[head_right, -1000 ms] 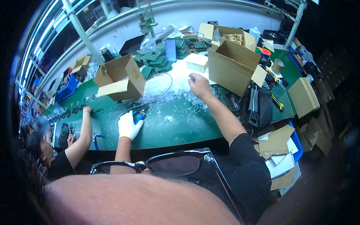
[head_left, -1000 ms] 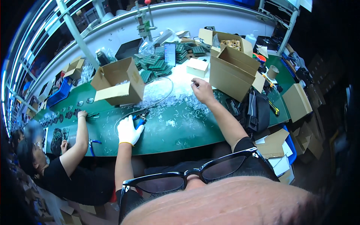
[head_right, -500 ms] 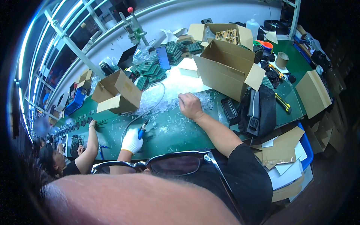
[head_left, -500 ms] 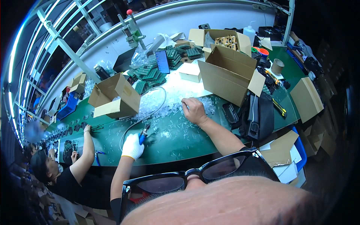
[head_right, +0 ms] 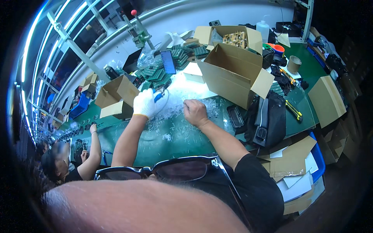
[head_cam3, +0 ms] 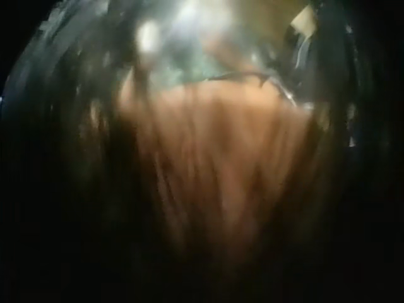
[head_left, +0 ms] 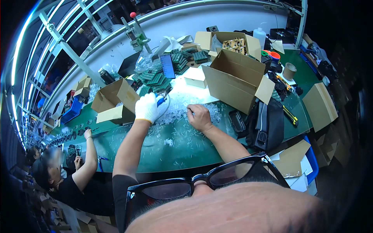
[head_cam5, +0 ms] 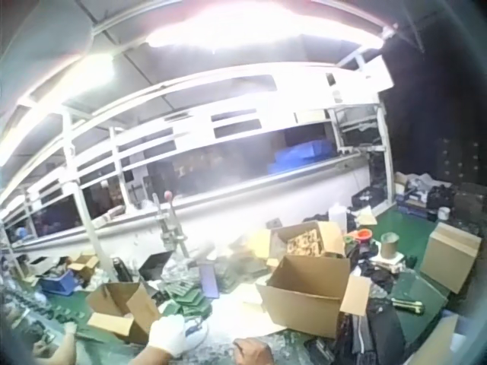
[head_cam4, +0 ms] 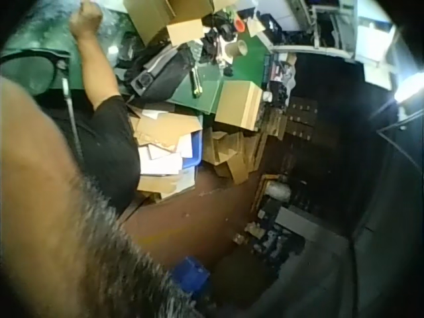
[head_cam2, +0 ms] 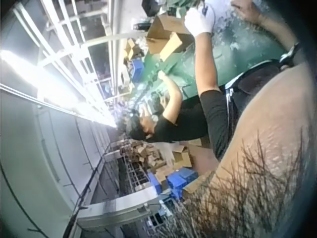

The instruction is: Assemble electronic components by clipping them from a lead frame with wire cutters at a factory workbench.

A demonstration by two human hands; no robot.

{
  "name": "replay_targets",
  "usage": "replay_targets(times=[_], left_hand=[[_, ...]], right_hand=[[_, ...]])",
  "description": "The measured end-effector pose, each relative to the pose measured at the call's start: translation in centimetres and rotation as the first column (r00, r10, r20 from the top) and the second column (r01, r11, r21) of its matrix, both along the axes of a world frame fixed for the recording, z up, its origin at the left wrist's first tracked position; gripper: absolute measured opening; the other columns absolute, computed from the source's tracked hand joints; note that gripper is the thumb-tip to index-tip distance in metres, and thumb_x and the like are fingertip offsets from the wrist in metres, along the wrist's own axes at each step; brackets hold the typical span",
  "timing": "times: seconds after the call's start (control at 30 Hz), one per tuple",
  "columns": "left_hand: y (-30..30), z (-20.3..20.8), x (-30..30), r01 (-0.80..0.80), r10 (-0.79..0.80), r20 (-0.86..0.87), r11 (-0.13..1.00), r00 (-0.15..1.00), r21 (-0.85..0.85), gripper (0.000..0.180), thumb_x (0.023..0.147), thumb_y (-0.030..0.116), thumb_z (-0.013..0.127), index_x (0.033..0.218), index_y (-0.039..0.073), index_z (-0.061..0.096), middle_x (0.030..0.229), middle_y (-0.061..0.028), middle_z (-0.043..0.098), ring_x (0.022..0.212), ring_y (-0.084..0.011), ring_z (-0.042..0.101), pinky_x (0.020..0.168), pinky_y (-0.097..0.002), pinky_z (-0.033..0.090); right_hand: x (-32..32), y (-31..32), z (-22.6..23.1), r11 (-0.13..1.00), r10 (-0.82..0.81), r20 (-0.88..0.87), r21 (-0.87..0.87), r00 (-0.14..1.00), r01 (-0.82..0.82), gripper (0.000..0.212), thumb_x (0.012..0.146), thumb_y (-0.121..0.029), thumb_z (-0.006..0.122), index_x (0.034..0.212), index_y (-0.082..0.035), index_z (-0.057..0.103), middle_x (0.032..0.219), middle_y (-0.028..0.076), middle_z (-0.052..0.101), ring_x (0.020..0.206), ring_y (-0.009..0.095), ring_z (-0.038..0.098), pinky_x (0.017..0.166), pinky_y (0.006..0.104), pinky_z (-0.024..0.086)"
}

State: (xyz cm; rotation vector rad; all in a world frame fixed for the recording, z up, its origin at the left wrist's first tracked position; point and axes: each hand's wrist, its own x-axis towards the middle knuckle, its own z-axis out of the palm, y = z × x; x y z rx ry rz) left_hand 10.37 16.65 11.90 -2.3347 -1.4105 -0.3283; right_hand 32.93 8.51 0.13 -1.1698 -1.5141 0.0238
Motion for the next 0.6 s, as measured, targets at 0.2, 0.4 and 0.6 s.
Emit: replay_targets(times=[0.2, 0.4, 0.6], left_hand=[[8.4, -0.4, 3.8, 0.055, -0.053, -0.216, 0.998, 0.975, 0.002, 0.011, 0.095, 0.012, 0.06, 0.102, 0.006, 0.066, 0.097, -0.0183, 0.073, 0.092, -0.0363, 0.075, 0.078, -0.0482, 0.061], [10.8, -1.8, 7.1, -0.167, 0.153, 0.187, 0.984, 0.97, 0.062, 0.015, 0.095, 0.014, 0.061, 0.106, 0.005, 0.063, 0.102, -0.0201, 0.072, 0.094, -0.038, 0.075, 0.079, -0.0501, 0.061], [12.0, -1.8, 8.7, -0.036, 0.031, -0.142, 0.999, 0.989, -0.035, 0.017, 0.097, 0.012, 0.06, 0.101, 0.006, 0.075, 0.102, -0.0182, 0.076, 0.095, -0.0347, 0.078, 0.08, -0.0456, 0.063]], right_hand=[[-0.3, -0.2, 0.0, 1.0, 0.014, 0.041, -0.01, 0.999, -0.014, 0.01, 0.088, -0.01, 0.069, 0.096, -0.004, 0.073, 0.088, 0.018, 0.073, 0.084, 0.038, 0.072, 0.079, 0.0465, 0.058], [0.5, 0.2, -0.1, 1.0, 0.009, 0.024, -0.02, 1.0, -0.009, 0.011, 0.087, -0.009, 0.068, 0.096, -0.004, 0.073, 0.088, 0.018, 0.073, 0.083, 0.038, 0.071, 0.078, 0.0471, 0.058], [0.7, 0.3, -0.3, 1.0, 0.013, 0.019, -0.021, 1.0, -0.012, 0.01, 0.088, -0.009, 0.068, 0.095, -0.004, 0.073, 0.086, 0.017, 0.072, 0.082, 0.038, 0.071, 0.076, 0.0469, 0.057]])
